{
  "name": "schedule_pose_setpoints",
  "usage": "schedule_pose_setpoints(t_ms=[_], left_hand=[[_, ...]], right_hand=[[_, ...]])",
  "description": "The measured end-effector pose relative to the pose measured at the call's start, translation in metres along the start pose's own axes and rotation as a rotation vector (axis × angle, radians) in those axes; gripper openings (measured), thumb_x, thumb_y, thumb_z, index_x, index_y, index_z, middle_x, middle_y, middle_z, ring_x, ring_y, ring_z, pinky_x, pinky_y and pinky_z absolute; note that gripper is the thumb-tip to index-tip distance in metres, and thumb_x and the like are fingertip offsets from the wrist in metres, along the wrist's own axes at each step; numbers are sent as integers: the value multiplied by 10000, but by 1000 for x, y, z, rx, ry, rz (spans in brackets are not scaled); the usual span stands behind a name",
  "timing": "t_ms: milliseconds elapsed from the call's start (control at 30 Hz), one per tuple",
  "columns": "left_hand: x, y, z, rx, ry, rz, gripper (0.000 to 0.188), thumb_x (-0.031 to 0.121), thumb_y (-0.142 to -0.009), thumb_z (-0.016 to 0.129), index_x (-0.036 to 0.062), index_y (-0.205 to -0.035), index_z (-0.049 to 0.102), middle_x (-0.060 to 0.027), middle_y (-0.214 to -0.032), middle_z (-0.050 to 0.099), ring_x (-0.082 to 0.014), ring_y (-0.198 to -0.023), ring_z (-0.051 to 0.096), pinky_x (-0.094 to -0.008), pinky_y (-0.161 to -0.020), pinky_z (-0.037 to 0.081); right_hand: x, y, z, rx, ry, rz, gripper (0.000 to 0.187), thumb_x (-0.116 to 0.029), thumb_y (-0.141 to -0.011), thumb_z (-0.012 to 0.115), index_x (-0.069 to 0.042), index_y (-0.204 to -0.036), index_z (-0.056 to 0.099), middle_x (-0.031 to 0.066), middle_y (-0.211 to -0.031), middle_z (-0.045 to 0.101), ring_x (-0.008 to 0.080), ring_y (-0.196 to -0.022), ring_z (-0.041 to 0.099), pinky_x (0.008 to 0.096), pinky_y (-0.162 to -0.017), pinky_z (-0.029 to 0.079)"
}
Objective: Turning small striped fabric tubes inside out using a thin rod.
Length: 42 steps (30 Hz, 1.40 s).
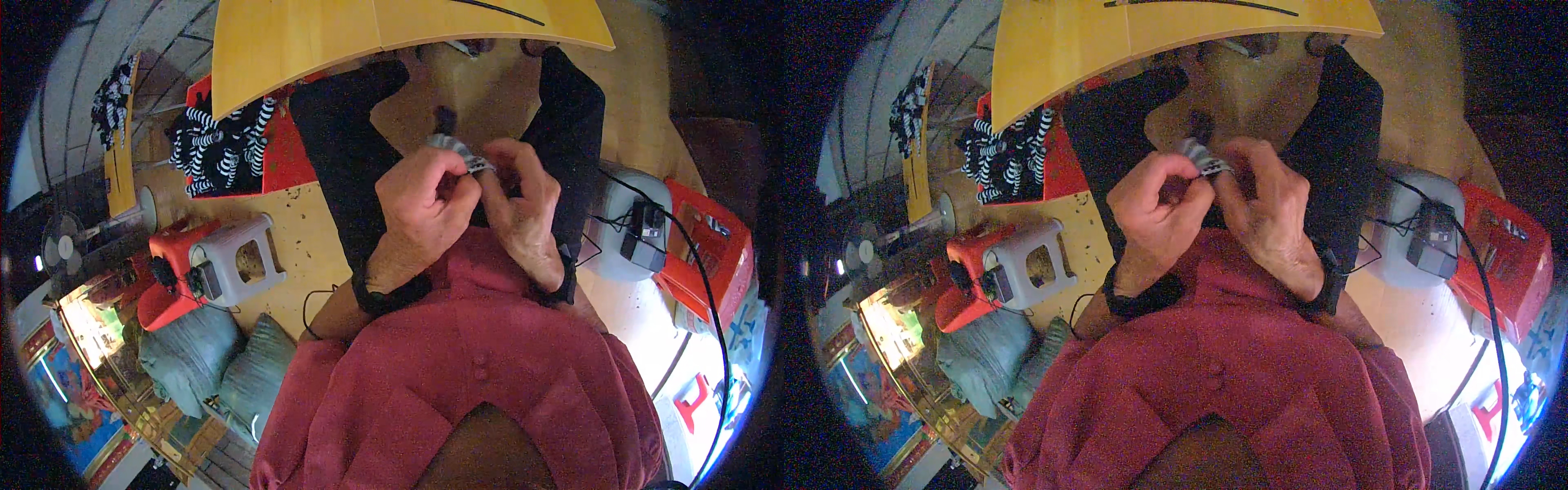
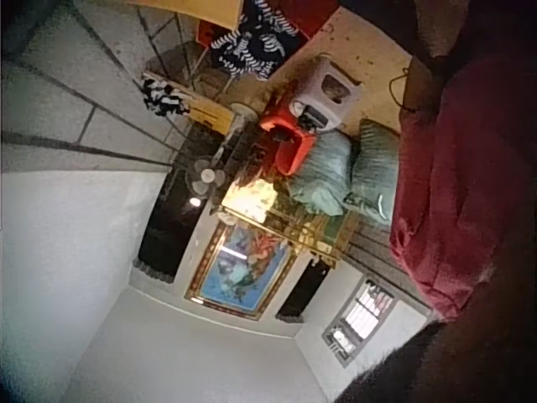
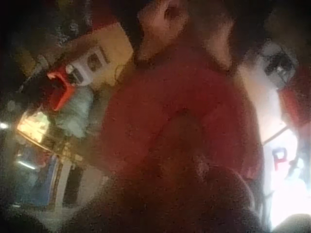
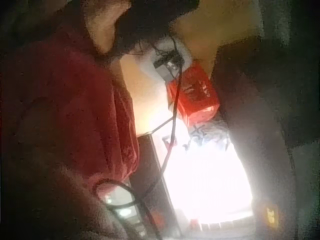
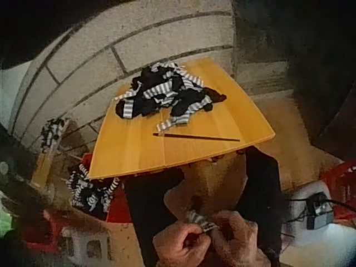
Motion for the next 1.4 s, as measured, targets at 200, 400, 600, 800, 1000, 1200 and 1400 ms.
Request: schedule_pose_setpoints(t_ms=[200, 400, 600, 800, 1000, 1200, 1400], left_hand=[[-3, 1, 1, 9, 175, -250, 162, -13, -677, 658, 31, -823, 603, -13, -728, 617, -54, -688, 572, -196, -614, 461], [-13, 2, 0, -25, 365, -375, 152, -35, -707, 627, 2, -851, 598, -26, -758, 625, -62, -675, 571, -198, -588, 464], [-7, -7, -3, -61, 697, -661, 157, -60, -724, 594, 23, -855, 571, -69, -775, 626, -67, -589, 541, -196, -480, 420], [-15, -11, -1, -225, 1280, -972, 260, -87, -686, 609, 46, -881, 499, -64, -750, 600, -43, -483, 412, -184, -407, 289], [-21, -1, 1, -360, 1315, -947, 284, -73, -674, 636, 55, -887, 498, -36, -712, 566, -43, -485, 408, -183, -407, 285], [-16, -6, 1, -184, 760, -738, 253, -57, -698, 614, 23, -932, 562, -23, -736, 584, -55, -553, 490, -193, -453, 370], [-10, -5, 1, -102, 447, -543, 178, -24, -731, 617, 24, -902, 619, -15, -739, 603, -40, -594, 517, -184, -493, 403]], right_hand=[[2, -2, -4, -149, -386, 370, 135, -43, -799, 583, 8, -916, 630, 70, -776, 636, 131, -643, 596, 230, -585, 458], [10, 2, -6, -321, -1066, 718, 120, -80, -824, 570, -23, -912, 628, -4, -681, 567, 41, -538, 444, 171, -472, 315], [14, 9, -7, -483, -1080, 694, 74, -98, -841, 552, -33, -860, 581, -41, -621, 473, 26, -508, 352, 189, -444, 246], [16, 8, -10, -320, -802, 600, 87, -117, -862, 543, -38, -849, 577, -29, -671, 528, 28, -547, 405, 184, -470, 303], [16, 6, -3, -184, -750, 537, 88, -83, -870, 513, -24, -851, 577, -19, -661, 510, 32, -518, 384, 179, -464, 280], [13, 3, -3, -262, -831, 393, 59, -77, -861, 562, -24, -875, 585, 1, -777, 567, 42, -594, 447, 186, -515, 349], [5, 5, -8, -355, -830, 550, 53, -41, -821, 603, -28, -870, 586, -1, -787, 571, 52, -663, 491, 192, -570, 394]])
Point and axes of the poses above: each hand's wrist, its own y-axis away from the middle knuckle, its own z-axis out of the palm, x = y × z, the point moved 2 cm from there along -y, towards the middle knuckle
